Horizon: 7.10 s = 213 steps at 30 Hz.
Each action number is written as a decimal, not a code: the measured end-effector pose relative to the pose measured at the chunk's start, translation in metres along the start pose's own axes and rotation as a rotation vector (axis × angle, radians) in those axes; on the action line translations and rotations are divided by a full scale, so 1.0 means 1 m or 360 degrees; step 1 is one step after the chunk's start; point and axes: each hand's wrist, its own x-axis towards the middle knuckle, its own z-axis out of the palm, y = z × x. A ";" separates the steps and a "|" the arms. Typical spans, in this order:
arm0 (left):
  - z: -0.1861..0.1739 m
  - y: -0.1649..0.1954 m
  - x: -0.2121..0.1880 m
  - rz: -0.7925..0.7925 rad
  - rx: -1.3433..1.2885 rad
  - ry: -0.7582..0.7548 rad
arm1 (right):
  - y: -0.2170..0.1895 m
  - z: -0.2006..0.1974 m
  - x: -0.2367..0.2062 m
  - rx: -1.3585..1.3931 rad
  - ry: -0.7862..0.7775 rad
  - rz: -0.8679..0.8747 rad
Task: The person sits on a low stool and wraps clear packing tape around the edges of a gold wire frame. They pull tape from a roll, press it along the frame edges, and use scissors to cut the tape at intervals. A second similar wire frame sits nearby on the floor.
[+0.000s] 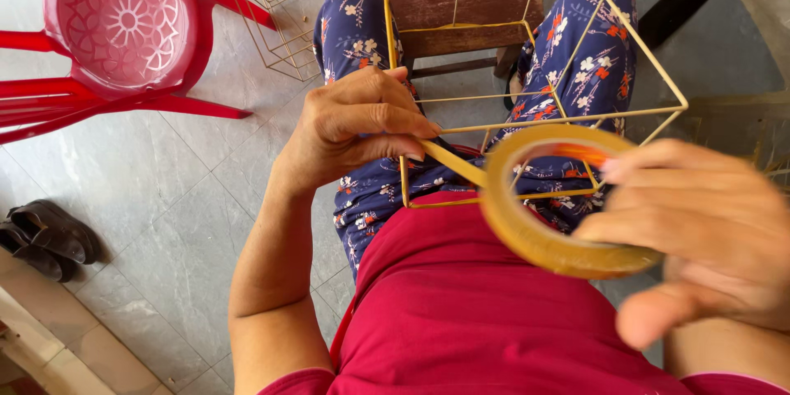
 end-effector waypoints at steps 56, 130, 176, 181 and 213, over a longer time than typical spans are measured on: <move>0.137 0.051 0.078 0.0163 0.0883 0.0054 | 0.071 0.024 -0.021 -0.0401 0.0838 0.0502; -0.060 -0.032 -0.030 -0.0208 -0.0114 0.0207 | -0.003 0.051 0.137 0.0028 -0.0088 0.0161; -0.019 -0.005 -0.019 -0.0754 0.0224 0.0462 | 0.078 -0.039 -0.070 -0.1299 0.0201 0.1040; -0.016 0.001 -0.007 -0.0683 0.0245 0.0479 | 0.075 -0.040 -0.066 -0.1167 0.0249 0.1145; -0.040 -0.005 0.035 -0.0536 0.0560 -0.0293 | 0.099 -0.005 -0.061 -0.0396 0.0671 0.1018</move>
